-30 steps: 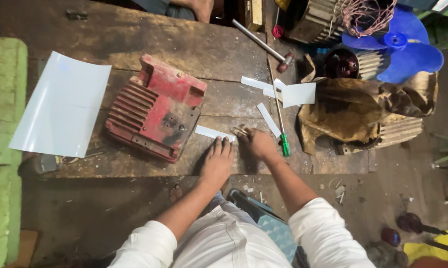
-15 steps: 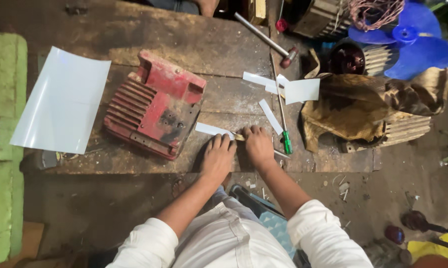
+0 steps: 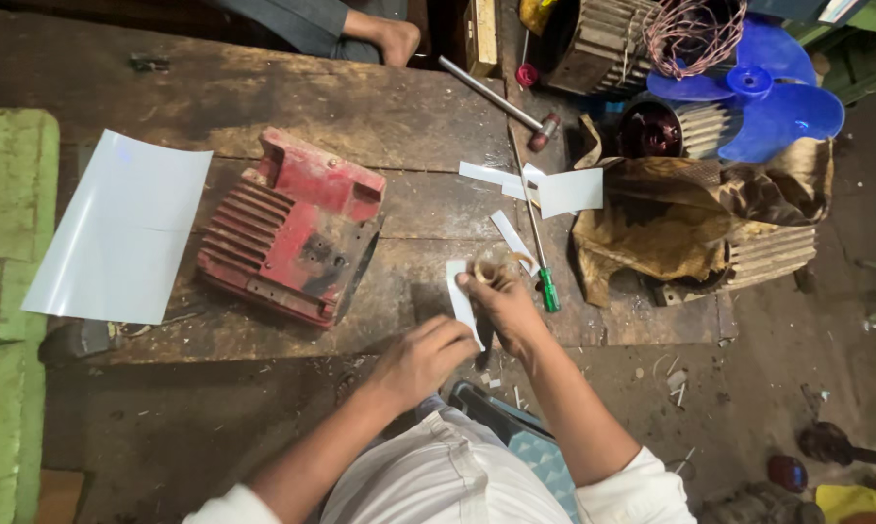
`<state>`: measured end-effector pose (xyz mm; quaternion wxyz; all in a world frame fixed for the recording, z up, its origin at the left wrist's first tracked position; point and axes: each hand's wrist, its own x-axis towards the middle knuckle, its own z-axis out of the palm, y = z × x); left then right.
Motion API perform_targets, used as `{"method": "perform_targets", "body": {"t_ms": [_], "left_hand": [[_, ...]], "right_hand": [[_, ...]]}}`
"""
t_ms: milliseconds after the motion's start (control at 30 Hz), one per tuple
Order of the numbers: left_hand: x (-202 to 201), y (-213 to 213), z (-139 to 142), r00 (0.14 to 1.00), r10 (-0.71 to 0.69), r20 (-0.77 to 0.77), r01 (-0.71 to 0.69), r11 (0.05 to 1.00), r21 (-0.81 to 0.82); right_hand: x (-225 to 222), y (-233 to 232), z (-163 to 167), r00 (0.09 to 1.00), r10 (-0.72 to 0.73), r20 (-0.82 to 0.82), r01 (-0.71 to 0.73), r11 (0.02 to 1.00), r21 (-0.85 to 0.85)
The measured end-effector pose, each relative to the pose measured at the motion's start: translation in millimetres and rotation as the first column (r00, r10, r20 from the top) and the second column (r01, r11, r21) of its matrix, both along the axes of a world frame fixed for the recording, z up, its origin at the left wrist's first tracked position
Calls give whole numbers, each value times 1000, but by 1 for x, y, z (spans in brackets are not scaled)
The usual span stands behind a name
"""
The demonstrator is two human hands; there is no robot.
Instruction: The person cuts small strips of white adhesive tape with scissors and applies them to the slots of a red motor housing. They repeatedly cut, peel, and press the tape into place, flipping the housing to access different sides.
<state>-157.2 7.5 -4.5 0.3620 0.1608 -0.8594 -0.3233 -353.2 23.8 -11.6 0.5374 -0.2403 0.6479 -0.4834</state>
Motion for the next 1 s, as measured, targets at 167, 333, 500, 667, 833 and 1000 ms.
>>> {"method": "perform_targets", "body": {"t_ms": [167,333,500,667,833,1000], "left_hand": [[-6,-14,31,965,257,-43,-208,857,471],[-14,-42,39,961,277,-20,-221,807,548],[-38,-62,14,934,321,160,-314,947,-71],[-56,-54,-10,794,332,510,-63,879,-473],[-36,-28,-27,815,325,480,-176,928,-330],[-31,-15,-30,756,403,516,-215,898,-385]], "right_hand": [[8,13,21,972,-65,-228,6,968,-251],[15,25,27,962,-88,-259,58,991,-120],[8,16,2,849,-64,-525,-46,980,-193],[2,1,-21,472,102,-876,17,992,124],[15,5,-31,288,271,-919,-150,960,236],[20,4,-34,133,322,-937,-214,933,290]]}}
